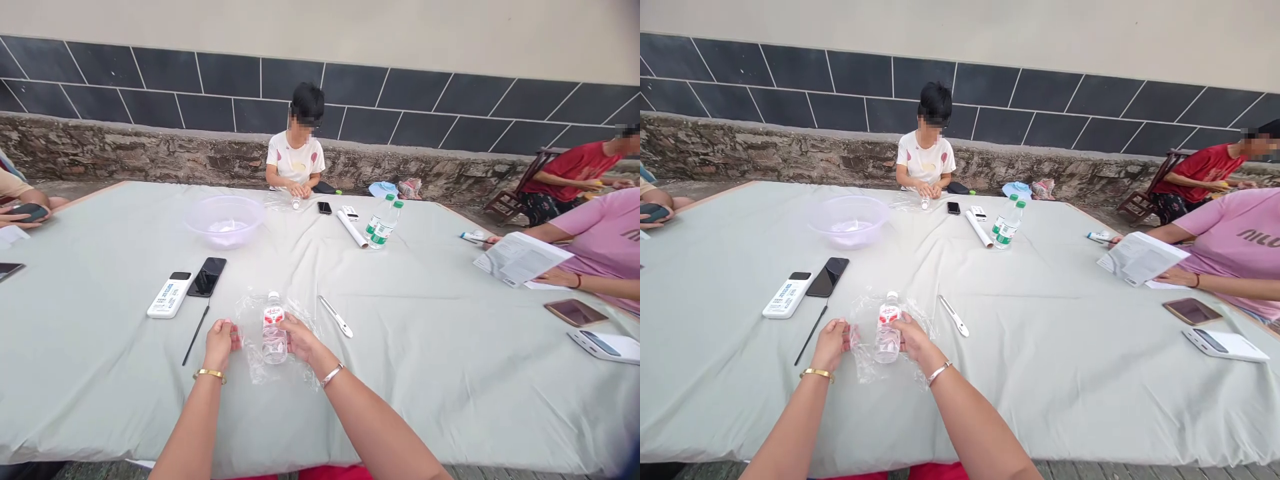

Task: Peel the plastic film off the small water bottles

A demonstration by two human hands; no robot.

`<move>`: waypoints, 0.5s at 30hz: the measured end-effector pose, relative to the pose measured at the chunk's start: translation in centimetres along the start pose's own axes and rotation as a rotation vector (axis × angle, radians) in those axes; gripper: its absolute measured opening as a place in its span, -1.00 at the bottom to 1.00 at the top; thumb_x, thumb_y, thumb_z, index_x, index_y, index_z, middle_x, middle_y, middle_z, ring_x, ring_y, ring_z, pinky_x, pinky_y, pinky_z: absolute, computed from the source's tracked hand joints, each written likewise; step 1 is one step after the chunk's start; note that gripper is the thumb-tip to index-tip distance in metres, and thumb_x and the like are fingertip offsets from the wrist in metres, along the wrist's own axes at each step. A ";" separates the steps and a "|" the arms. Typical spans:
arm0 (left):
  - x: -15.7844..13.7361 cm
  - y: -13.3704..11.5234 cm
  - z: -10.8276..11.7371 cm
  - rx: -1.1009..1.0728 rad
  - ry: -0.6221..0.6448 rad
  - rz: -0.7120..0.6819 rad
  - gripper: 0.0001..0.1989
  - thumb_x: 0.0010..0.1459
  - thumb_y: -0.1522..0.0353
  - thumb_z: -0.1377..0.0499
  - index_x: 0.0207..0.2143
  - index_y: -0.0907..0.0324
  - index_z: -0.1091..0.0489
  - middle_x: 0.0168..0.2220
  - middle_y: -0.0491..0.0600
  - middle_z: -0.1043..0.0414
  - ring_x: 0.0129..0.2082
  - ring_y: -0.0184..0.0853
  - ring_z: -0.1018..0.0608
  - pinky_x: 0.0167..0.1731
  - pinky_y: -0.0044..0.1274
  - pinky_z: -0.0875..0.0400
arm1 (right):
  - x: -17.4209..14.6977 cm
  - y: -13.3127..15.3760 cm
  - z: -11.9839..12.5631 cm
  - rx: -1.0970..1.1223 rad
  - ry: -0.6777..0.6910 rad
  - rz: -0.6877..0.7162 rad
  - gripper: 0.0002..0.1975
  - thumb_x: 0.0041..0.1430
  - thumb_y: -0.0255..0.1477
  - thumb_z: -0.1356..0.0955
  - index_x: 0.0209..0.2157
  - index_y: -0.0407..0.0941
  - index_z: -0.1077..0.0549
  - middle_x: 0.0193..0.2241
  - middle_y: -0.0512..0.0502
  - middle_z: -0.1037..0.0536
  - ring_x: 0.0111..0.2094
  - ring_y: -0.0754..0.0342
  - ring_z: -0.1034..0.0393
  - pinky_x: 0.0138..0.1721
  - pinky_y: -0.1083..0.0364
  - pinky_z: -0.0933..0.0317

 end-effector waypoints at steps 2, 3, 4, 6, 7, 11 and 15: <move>-0.2 -0.2 0.2 -0.057 -0.007 0.059 -0.88 0.15 0.31 0.03 -0.43 0.13 -0.14 -0.46 -0.05 -0.43 -0.59 -0.42 -0.48 -0.48 -0.51 -0.41 | -0.9 -0.4 0.5 0.195 0.160 -0.022 -0.63 -0.03 -0.28 -0.38 -0.16 -0.09 -0.36 -0.35 -0.05 -0.53 -0.33 0.06 -0.48 -0.33 0.09 -0.34; -0.3 -0.4 0.3 -0.086 -0.009 0.081 -0.90 0.17 0.31 0.04 -0.39 0.13 -0.14 -0.43 -0.02 -0.44 -0.55 -0.41 -0.51 -0.44 -0.50 -0.44 | -1.3 -0.6 0.7 0.297 0.237 -0.038 -0.62 -0.05 -0.29 -0.40 -0.16 -0.08 -0.34 -0.32 -0.06 -0.52 -0.29 0.06 -0.47 -0.29 0.07 -0.33; -0.5 -0.6 0.3 -0.118 0.006 0.108 -0.88 0.19 0.29 0.05 -0.34 0.14 -0.16 -0.42 0.00 -0.45 -0.52 -0.39 -0.53 -0.40 -0.47 -0.45 | -1.6 -0.6 1.1 0.375 0.266 -0.029 -0.58 -0.08 -0.31 -0.42 -0.15 -0.07 -0.33 -0.30 -0.05 -0.51 -0.28 0.06 -0.46 -0.27 0.07 -0.33; -1.2 -0.8 -0.3 -0.163 0.091 0.169 -0.71 0.21 0.15 0.07 -0.20 0.17 -0.20 -0.37 0.06 -0.46 -0.46 -0.32 -0.56 -0.37 -0.40 -0.47 | -2.0 -0.6 1.8 0.447 0.288 -0.010 -0.48 -0.15 -0.37 -0.48 -0.11 -0.04 -0.30 -0.28 -0.02 -0.49 -0.28 0.06 -0.45 -0.25 0.06 -0.31; -1.5 -0.9 -0.9 -0.157 0.150 0.188 -0.60 0.18 0.06 0.07 -0.13 0.17 -0.21 -0.33 0.08 -0.47 -0.45 -0.29 -0.57 -0.37 -0.37 -0.47 | -2.1 -0.6 2.1 0.442 0.282 -0.002 -0.43 -0.19 -0.41 -0.50 -0.10 -0.02 -0.29 -0.27 0.00 -0.49 -0.28 0.07 -0.44 -0.25 0.07 -0.31; -2.3 -0.7 -3.4 0.138 0.207 0.051 -0.42 -0.07 0.02 -0.20 -0.07 0.16 -0.26 -0.36 0.00 -0.45 -0.50 -0.31 -0.52 -0.48 -0.46 -0.42 | -2.2 -0.8 2.2 0.345 0.205 0.044 -0.34 -0.27 -0.45 -0.54 -0.07 0.01 -0.29 -0.26 0.04 -0.46 -0.27 0.09 -0.41 -0.27 0.10 -0.28; -1.7 0.0 -4.1 0.314 0.194 -0.099 -0.79 -0.10 0.22 -0.17 -0.46 0.18 -0.31 -0.65 -0.15 -0.30 -0.64 -0.39 -0.41 -0.56 -0.56 -0.29 | -2.8 -0.7 2.3 0.313 0.220 0.147 -0.37 -0.31 -0.46 -0.55 -0.11 -0.03 -0.35 -0.24 0.01 -0.46 -0.24 0.08 -0.38 -0.21 0.09 -0.27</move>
Point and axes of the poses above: each hand's wrist, its own x-axis towards the middle knuckle, its own z-axis out of the back of the hand, y = z × x, the point moved 4 cm from there along x, towards the middle knuckle
